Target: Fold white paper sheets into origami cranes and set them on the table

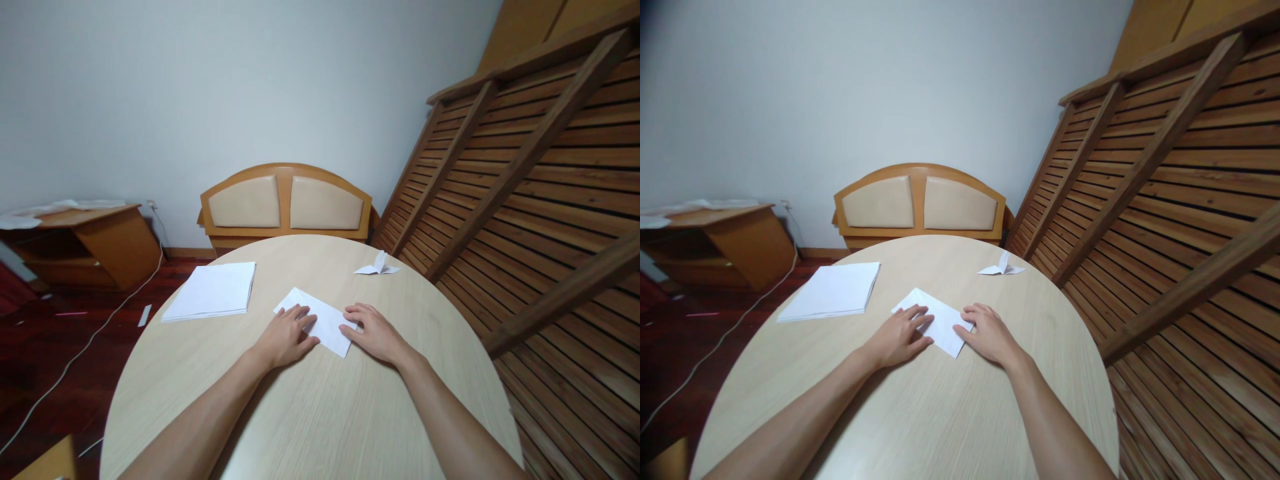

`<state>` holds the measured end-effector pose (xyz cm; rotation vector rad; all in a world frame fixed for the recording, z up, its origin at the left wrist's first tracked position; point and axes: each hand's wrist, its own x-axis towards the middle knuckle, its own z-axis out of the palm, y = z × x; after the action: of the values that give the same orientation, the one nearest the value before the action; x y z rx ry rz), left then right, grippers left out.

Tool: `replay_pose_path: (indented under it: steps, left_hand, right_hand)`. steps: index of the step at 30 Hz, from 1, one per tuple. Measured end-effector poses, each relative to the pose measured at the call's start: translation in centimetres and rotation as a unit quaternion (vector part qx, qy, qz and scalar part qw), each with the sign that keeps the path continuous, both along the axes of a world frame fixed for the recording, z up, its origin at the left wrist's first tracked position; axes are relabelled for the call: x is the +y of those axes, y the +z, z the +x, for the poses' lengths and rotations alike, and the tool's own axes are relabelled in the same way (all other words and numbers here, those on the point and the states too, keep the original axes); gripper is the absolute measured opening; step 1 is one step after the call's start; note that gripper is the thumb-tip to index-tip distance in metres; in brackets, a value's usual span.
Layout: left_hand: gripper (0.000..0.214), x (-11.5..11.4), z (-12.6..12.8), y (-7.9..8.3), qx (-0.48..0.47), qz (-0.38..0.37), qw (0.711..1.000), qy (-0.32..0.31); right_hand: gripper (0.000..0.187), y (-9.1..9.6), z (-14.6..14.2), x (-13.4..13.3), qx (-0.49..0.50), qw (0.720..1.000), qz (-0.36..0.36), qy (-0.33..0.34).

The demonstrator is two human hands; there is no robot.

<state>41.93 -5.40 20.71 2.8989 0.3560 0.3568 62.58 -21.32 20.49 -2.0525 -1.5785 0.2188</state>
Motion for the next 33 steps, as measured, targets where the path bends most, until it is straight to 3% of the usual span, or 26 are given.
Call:
replay_pose_path:
  steps: [3,5,14,19,24,26,30,33]
  left_hand:
    - [0.050,0.2,-0.2,0.1,0.009,0.003,1.000,0.016]
    - [0.051,0.3,-0.3,0.1,0.014,0.004,1.000,0.014]
    - [0.049,0.6,-0.4,-0.2,0.010,0.013,1.000,0.001]
    - [0.032,0.8,-0.1,-0.4,-0.031,0.007,0.999,-0.018]
    - [0.034,1.1,0.1,-0.7,-0.060,-0.064,0.995,-0.046]
    - [0.033,1.2,0.1,-0.7,-0.070,-0.098,0.991,-0.059]
    - [0.029,1.0,-0.1,-0.3,-0.093,-0.121,0.985,-0.076]
    - [0.026,0.8,-0.1,0.2,-0.111,-0.084,0.989,-0.056]
  right_hand:
    - [0.081,0.1,-0.3,-0.4,0.011,0.997,-0.048,0.064]
    - [0.094,0.1,-0.4,-0.4,0.011,0.994,-0.075,0.077]
    - [0.078,-0.8,-0.4,0.3,-0.006,0.998,-0.010,0.068]
    - [0.062,-0.3,-1.1,0.5,-0.013,0.996,0.041,0.078]
    - [0.076,1.0,-1.1,0.0,0.040,0.992,0.055,0.110]
    - [0.066,1.4,-0.9,-0.2,0.057,0.990,0.077,0.106]
    - [0.013,1.5,-0.7,-0.1,0.065,0.985,0.145,0.065]
    - [0.010,1.5,-0.9,-0.1,0.067,0.978,0.187,0.067]
